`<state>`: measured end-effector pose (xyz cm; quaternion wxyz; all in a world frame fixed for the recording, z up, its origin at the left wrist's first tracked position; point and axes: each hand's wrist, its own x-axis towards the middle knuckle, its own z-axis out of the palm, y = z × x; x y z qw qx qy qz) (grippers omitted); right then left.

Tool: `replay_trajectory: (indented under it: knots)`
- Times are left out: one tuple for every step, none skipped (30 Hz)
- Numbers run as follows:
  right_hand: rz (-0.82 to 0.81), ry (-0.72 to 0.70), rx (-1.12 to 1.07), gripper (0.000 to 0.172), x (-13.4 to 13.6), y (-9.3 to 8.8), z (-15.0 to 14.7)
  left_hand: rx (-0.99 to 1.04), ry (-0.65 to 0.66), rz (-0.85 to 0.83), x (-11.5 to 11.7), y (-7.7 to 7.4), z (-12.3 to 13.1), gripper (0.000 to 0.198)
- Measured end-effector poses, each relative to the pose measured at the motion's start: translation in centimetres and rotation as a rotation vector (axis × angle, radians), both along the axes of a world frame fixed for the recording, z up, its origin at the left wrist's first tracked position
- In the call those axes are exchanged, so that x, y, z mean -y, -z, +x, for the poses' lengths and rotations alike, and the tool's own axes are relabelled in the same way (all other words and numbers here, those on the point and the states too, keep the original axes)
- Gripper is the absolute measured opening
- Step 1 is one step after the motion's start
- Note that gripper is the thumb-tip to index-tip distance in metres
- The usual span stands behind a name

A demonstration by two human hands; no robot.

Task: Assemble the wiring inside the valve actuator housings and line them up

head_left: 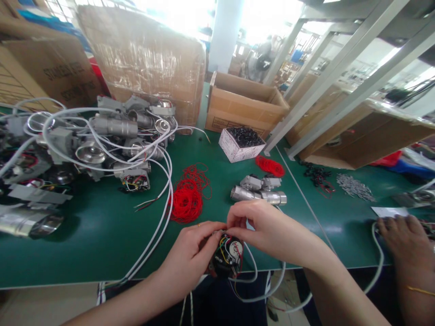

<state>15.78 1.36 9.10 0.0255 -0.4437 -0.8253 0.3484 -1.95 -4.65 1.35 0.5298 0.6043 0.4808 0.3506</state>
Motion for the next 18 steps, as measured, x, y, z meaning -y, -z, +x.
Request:
replay_trajectory:
  knots:
    - [-0.009, 0.006, -0.006, 0.014, 0.0, 0.1, 0.3, -0.002, 0.001, -0.002, 0.0, 0.0, 0.0, 0.037]
    - [-0.02, 0.015, -0.013, 0.014, 0.0, 0.2, 0.7, -0.006, 0.004, -0.003, -0.1, 0.0, 0.0, 0.037]
    - [-0.034, 0.03, -0.02, 0.013, 0.0, 0.3, 1.0, -0.012, 0.006, -0.004, -0.1, -0.1, 0.0, 0.037]
    - [-0.053, 0.051, -0.028, 0.013, 0.1, 0.4, 1.3, -0.017, 0.008, -0.005, -0.2, -0.1, 0.0, 0.037]
    - [-0.075, 0.077, -0.043, 0.012, 0.3, 0.4, 1.6, -0.02, 0.009, -0.011, -0.2, -0.2, 0.0, 0.037]
    - [-0.098, 0.105, -0.062, 0.011, 0.5, 0.6, 1.9, -0.022, 0.009, -0.021, -0.3, -0.3, -0.1, 0.038]
    - [-0.119, 0.134, -0.086, 0.009, 0.8, 0.7, 2.1, -0.023, 0.006, -0.031, -0.3, -0.3, -0.1, 0.038]
    - [-0.142, 0.163, -0.116, 0.007, 1.1, 0.9, 2.4, -0.023, 0.002, -0.038, -0.3, -0.4, -0.1, 0.038]
    - [-0.169, 0.189, -0.154, 0.005, 1.4, 1.2, 2.6, -0.021, -0.003, -0.045, -0.3, -0.4, -0.1, 0.039]
    - [-0.199, 0.215, -0.197, 0.004, 1.7, 1.6, 2.7, -0.018, -0.009, -0.052, -0.3, -0.4, 0.0, 0.039]
    - [-0.234, 0.241, -0.242, 0.004, 2.1, 1.9, 2.8, -0.015, -0.015, -0.058, -0.3, -0.4, 0.0, 0.04]
    - [-0.271, 0.265, -0.293, 0.005, 2.4, 2.4, 2.9, -0.013, -0.022, -0.06, -0.3, -0.4, 0.0, 0.04]
    - [-0.308, 0.287, -0.347, 0.006, 2.7, 2.8, 3.0, -0.011, -0.029, -0.061, -0.3, -0.4, 0.0, 0.04]
    - [-0.343, 0.306, -0.397, 0.008, 3.0, 3.2, 3.0, -0.008, -0.036, -0.062, -0.3, -0.4, 0.1, 0.039]
    - [-0.377, 0.321, -0.44, 0.01, 3.3, 3.6, 3.1, -0.004, -0.042, -0.063, -0.3, -0.4, 0.1, 0.039]
    - [-0.409, 0.335, -0.478, 0.013, 3.6, 4.0, 3.1, -0.001, -0.047, -0.065, -0.3, -0.3, 0.1, 0.038]
    - [-0.437, 0.349, -0.509, 0.016, 3.9, 4.3, 3.1, 0.002, -0.05, -0.07, -0.3, -0.3, 0.1, 0.038]
    - [-0.465, 0.363, -0.535, 0.019, 4.1, 4.6, 3.0, 0.003, -0.05, -0.08, -0.3, -0.3, 0.2, 0.038]
